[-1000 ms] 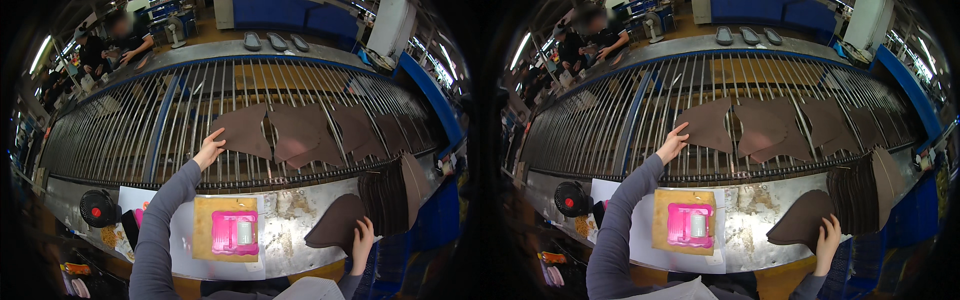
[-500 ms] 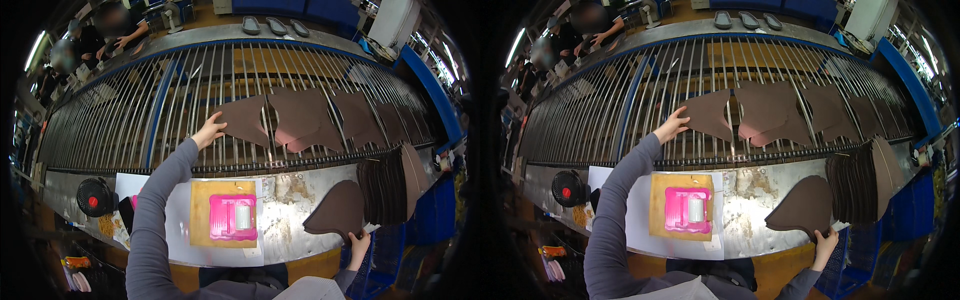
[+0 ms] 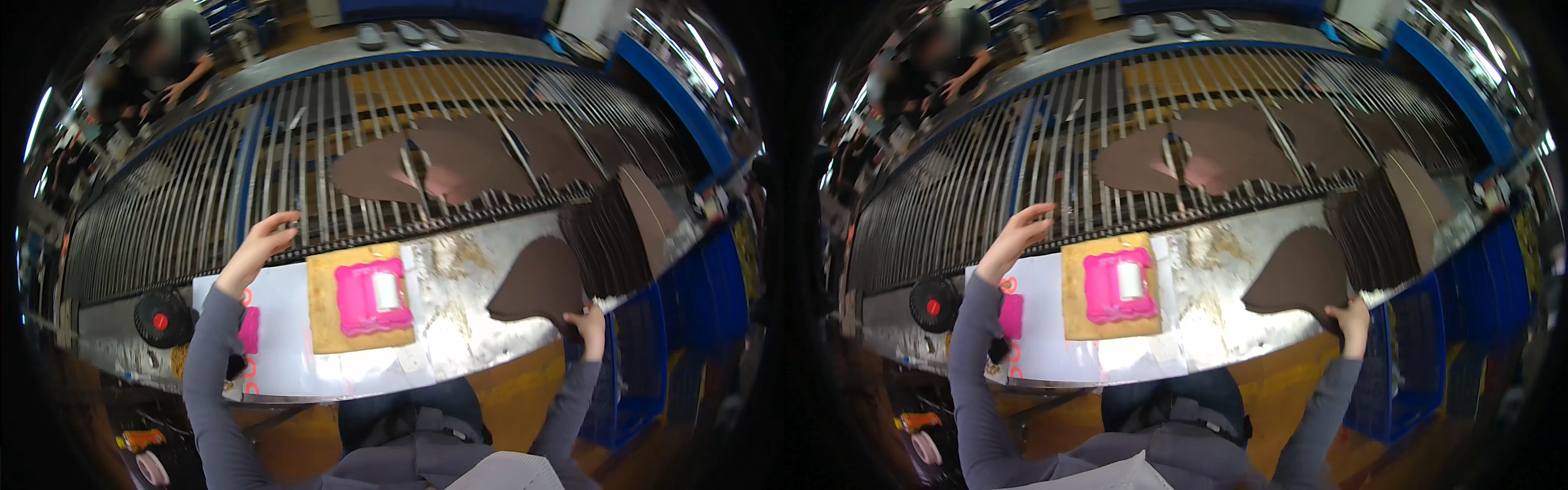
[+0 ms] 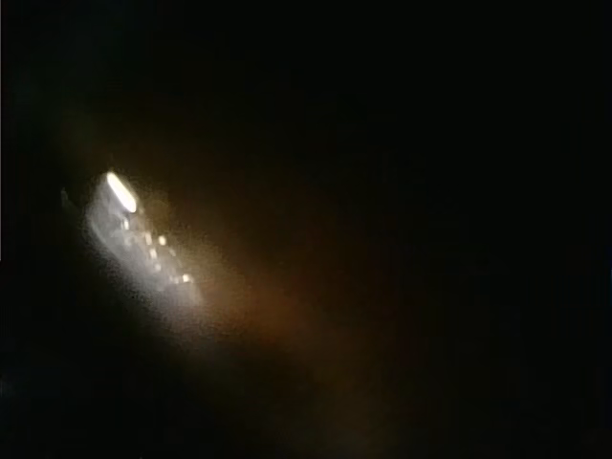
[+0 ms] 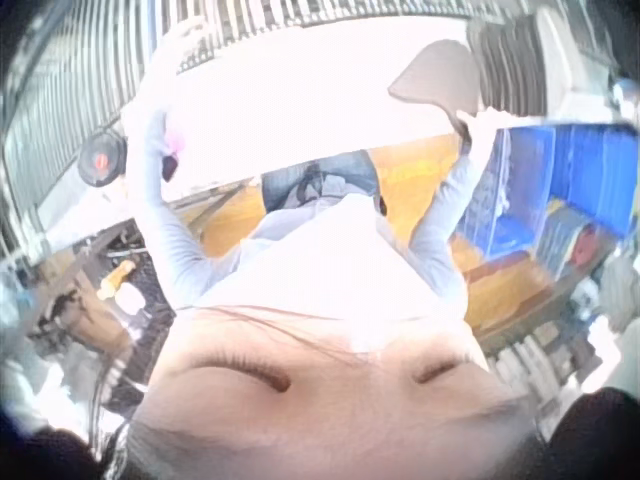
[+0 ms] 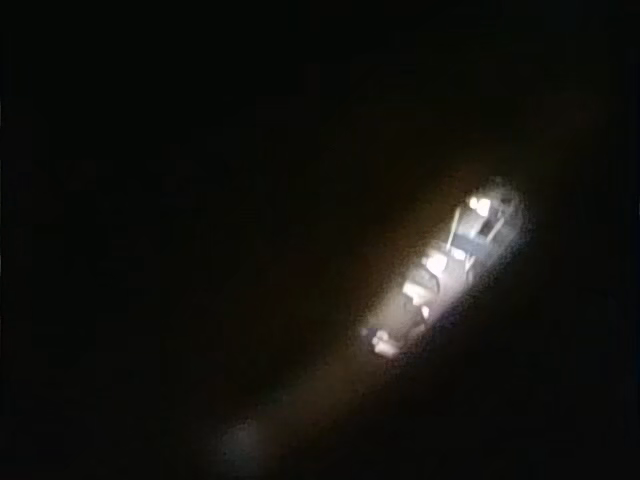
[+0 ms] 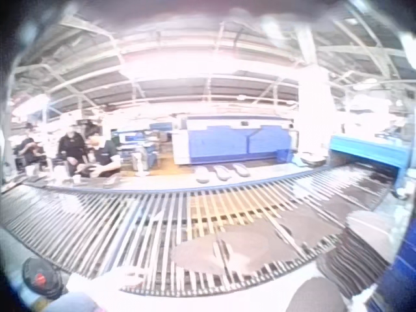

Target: The person repeatedly rubs dark brown cutout pieces against a pink block mounted on a wooden base, then places each piece onto a metal grate conveyor. The action is performed one at a time in a continuous loop.

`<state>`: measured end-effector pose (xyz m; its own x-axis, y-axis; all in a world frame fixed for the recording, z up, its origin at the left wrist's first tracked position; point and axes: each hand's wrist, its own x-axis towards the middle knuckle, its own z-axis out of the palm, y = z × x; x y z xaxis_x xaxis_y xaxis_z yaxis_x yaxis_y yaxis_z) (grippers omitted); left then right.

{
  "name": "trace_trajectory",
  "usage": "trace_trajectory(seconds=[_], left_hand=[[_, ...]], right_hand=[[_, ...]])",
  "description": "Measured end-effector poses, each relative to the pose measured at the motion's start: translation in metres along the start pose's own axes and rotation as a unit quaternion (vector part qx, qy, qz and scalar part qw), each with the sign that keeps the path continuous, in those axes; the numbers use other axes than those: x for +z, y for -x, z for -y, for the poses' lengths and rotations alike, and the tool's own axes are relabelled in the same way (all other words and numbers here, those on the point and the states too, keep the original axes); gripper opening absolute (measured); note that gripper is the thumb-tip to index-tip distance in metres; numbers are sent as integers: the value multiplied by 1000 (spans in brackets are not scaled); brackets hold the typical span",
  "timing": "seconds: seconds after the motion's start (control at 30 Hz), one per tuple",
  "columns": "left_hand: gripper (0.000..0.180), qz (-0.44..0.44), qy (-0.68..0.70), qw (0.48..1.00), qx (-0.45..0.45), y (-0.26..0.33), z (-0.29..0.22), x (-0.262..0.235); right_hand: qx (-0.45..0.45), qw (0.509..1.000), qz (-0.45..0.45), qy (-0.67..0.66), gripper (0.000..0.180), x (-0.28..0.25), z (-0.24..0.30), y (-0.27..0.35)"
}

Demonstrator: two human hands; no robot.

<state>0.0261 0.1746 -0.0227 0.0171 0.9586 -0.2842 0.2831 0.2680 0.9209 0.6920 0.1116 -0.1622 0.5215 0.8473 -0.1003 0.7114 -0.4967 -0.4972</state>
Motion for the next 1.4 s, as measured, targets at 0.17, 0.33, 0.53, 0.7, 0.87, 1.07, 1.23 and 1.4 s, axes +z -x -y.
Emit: trace_trajectory(seconds=[0.17, 0.33, 0.53, 0.7, 0.87, 1.07, 1.23, 1.4], left_hand=[[42, 0, -16, 999, 31, 54, 15, 0], [38, 31, -23, 996, 80, 73, 4, 16], [37, 89, -56, 989, 101, 106, -22, 36], [34, 123, -95, 975, 161, 129, -42, 45], [31, 95, -154, 923, 340, 121, -72, 68], [32, 72, -23, 892, 445, 101, -94, 67], [30, 152, 276, 911, 267, 103, -69, 38], [27, -4, 197, 938, 286, 140, -18, 13]], right_hand=[[32, 995, 65, 69, 73, -9, 31, -4], [-6, 995, 36, 90, 58, -15, 14, -11], [-79, 990, -38, 112, 42, -28, 50, 25], [-211, 972, -54, -94, 33, -106, 141, 87], [-376, 882, -68, -278, 30, -157, 206, 129], [-461, 737, 106, -483, 31, -151, 290, 159], [-578, 690, 160, -404, 30, -118, 326, 151], [-625, 645, 246, -365, 38, -99, 369, 178]])
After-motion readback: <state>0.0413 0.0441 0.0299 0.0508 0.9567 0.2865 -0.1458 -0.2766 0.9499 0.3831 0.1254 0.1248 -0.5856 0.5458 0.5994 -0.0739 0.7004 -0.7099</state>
